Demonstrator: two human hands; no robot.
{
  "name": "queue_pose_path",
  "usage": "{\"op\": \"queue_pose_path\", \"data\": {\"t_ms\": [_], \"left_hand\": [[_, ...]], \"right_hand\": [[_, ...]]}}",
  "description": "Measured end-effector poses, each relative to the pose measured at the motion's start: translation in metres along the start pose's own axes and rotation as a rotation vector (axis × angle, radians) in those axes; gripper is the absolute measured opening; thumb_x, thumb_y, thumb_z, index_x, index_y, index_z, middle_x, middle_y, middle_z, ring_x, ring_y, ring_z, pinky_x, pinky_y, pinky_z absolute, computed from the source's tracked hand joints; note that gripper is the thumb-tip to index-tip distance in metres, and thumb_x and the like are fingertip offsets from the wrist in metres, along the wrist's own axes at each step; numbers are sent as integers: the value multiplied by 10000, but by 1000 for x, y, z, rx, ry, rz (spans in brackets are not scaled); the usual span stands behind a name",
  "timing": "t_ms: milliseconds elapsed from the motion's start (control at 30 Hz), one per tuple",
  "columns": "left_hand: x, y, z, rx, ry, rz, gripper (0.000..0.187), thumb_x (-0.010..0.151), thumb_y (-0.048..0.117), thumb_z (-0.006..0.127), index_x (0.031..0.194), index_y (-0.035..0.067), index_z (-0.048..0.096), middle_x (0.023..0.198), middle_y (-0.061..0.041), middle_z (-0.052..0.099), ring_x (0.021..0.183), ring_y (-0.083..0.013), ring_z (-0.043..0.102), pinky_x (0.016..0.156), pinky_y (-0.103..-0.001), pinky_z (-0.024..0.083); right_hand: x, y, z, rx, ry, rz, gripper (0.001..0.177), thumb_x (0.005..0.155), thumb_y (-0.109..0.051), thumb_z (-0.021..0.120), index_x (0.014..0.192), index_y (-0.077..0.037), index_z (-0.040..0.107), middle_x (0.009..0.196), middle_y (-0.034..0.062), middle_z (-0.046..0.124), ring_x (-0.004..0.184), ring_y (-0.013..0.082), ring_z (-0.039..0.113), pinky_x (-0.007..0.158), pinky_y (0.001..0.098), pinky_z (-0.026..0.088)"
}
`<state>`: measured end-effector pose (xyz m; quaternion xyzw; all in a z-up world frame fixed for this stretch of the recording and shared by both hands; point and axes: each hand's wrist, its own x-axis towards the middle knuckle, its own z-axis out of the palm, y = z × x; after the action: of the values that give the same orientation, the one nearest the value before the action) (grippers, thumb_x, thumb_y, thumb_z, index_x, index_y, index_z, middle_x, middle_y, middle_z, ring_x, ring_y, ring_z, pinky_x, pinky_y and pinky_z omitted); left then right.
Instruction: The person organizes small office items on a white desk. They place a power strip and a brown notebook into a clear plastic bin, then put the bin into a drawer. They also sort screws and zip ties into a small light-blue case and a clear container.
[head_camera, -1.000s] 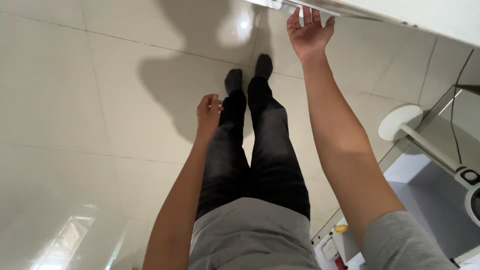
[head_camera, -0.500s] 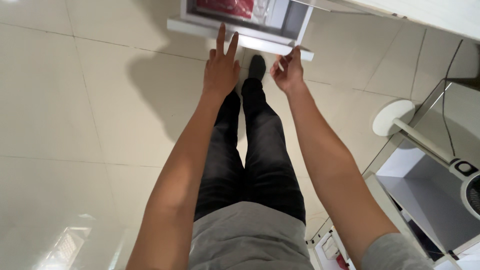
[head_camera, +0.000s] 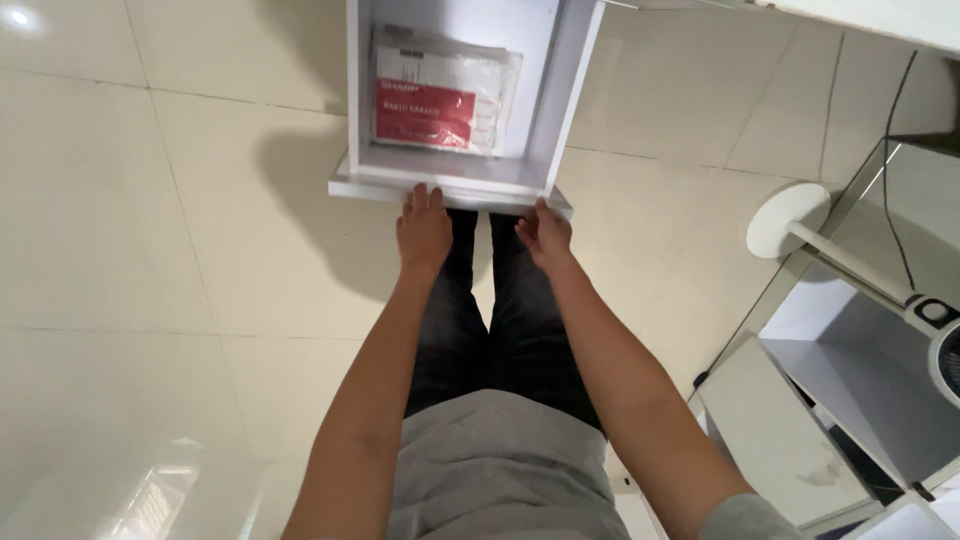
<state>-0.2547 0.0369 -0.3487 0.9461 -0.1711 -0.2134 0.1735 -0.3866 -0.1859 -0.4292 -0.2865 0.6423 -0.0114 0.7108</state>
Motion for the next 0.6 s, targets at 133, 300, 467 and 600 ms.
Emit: {"op": "queue_pose_path", "data": {"t_ms": [133,300,467,600], "left_hand": [[-17,-10,2,38,-28,24,395,884,144,643,1272,76,611,1388,-161,538,1082,-411,638,795,-503,565],[-28,-16,7,53,-126,-1,359,884,140,644,1239,84,628,1331,-132,564,1071,-383,650,801,-511,567],[-40,-19,8,74,-179,-10,378,863,127,646,1239,102,608,1374,-140,532,1117,-394,633,798,-510,571],[-51,-21,4,75,-267,-37,403,856,105,636,1257,112,589,1409,-148,508,1123,-409,630,833,-515,570]], "right_hand": [[-29,3,1,-102,157,-33,827,895,-140,756,1425,-243,129,998,159,649,701,223,653,673,414,629],[-50,2,-3,-362,127,-36,797,911,-218,750,1479,-191,192,1132,162,605,744,212,651,648,391,651],[-59,2,-8,-573,177,19,778,907,-267,770,1471,-147,246,1158,163,590,774,225,614,628,414,630],[-67,9,-10,-742,227,6,747,880,-285,802,1449,-100,353,1226,166,604,887,258,629,638,438,632]]}}
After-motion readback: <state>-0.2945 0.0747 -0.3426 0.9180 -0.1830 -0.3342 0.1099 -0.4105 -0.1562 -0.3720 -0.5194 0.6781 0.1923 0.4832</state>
